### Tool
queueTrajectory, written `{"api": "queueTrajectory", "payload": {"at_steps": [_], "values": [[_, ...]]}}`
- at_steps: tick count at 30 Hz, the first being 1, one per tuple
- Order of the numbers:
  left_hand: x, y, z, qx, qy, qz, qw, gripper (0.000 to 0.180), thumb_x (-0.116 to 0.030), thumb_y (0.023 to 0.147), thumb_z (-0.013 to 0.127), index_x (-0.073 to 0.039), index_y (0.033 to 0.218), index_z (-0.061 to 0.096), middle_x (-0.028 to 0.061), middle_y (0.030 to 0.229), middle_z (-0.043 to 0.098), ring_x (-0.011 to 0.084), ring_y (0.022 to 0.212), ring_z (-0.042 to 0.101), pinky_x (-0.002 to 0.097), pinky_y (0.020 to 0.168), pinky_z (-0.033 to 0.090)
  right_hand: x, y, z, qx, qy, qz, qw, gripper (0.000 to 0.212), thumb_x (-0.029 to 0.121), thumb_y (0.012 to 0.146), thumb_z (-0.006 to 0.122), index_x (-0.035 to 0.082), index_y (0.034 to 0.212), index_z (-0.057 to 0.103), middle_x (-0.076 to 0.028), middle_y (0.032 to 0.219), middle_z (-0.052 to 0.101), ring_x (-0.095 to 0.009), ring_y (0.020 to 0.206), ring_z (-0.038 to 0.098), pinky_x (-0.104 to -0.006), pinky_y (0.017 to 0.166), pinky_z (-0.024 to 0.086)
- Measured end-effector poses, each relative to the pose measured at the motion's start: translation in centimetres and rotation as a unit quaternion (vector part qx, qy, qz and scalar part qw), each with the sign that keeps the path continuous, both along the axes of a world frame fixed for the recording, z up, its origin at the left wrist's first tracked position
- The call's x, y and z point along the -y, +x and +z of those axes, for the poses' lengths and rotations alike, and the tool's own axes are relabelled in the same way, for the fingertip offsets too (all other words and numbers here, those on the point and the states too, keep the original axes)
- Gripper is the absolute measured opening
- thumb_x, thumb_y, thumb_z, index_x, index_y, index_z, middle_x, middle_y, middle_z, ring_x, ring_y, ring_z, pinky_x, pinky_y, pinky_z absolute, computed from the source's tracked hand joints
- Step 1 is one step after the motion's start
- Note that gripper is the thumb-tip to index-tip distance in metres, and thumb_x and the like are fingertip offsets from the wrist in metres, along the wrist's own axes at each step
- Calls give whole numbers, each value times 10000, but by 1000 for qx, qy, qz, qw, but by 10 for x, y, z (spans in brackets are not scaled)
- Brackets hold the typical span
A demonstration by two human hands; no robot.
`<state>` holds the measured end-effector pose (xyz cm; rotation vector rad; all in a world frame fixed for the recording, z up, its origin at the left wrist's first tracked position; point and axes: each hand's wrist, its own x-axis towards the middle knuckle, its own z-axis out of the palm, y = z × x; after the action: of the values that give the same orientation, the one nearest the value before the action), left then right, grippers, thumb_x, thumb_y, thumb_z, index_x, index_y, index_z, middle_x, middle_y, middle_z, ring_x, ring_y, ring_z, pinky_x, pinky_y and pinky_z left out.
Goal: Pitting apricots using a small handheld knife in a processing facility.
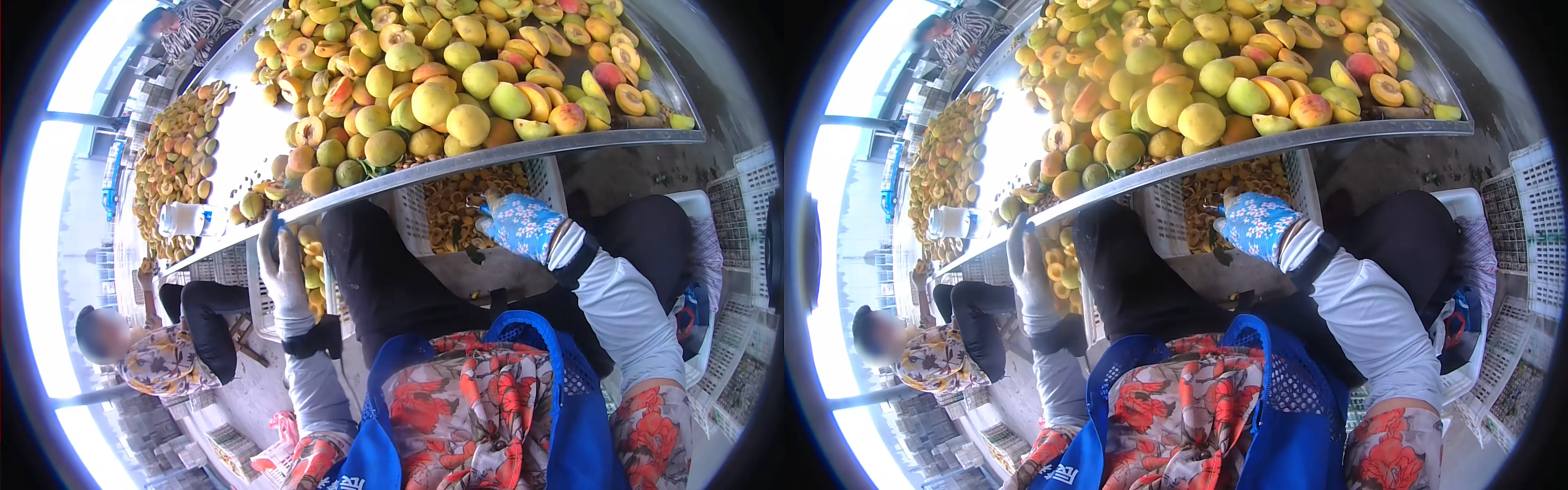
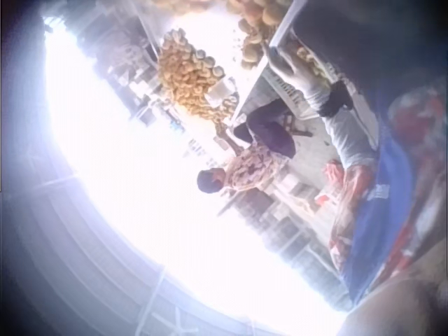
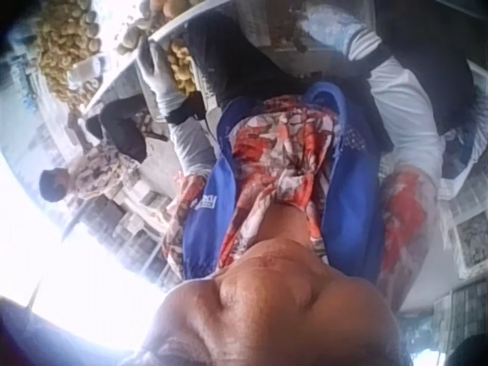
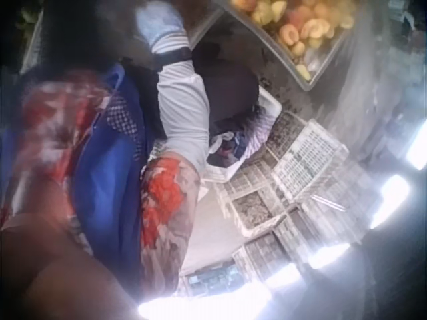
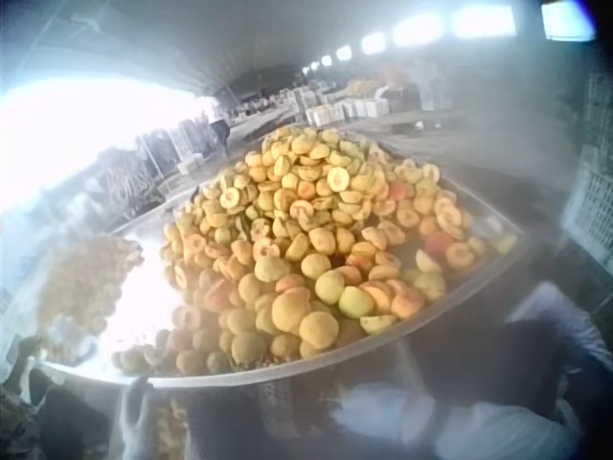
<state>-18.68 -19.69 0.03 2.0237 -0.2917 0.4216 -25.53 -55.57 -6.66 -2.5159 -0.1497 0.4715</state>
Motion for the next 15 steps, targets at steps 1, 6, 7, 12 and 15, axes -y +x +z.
{"api": "queueTrajectory", "payload": {"at_steps": [1,6,7,12,15], "values": [[-24,6,-2,38,191,71,978,450,-165,921,634,16,1316,519,193,1243,570,245,1158,541,374,993,430,-2,1,11,-2,6,-3,1000,453,332,908,542,-57,1141,550,-273,977,651,-416,931,634,-486,823,495],[60,33,30,-3,213,-48,976,488,-210,832,731,-19,1255,579,188,1132,641,299,1052,620,385,929,472,-19,4,33,-18,31,11,999,379,341,907,549,-8,1029,630,-245,956,666,-404,933,636,-487,830,498],[83,44,28,27,262,-83,961,488,-245,821,741,-23,1231,596,193,1108,650,306,1029,635,381,910,483,-21,6,36,-15,28,11,999,379,341,907,549,-8,1029,630,-245,956,666,-404,933,636,-487,830,498],[144,99,12,-39,440,-139,886,474,-308,795,761,-20,1148,631,174,1031,671,282,946,650,368,838,505,-20,6,37,-21,63,25,997,381,324,901,558,-24,1044,614,-261,961,656,-413,952,626,-489,844,493],[134,110,21,-183,246,-162,938,517,-362,809,747,4,1148,610,110,1046,669,198,891,637,317,744,521,-17,6,48,-29,111,17,993,386,321,907,550,-36,1047,599,-274,964,648,-431,957,613,-495,835,486]]}}
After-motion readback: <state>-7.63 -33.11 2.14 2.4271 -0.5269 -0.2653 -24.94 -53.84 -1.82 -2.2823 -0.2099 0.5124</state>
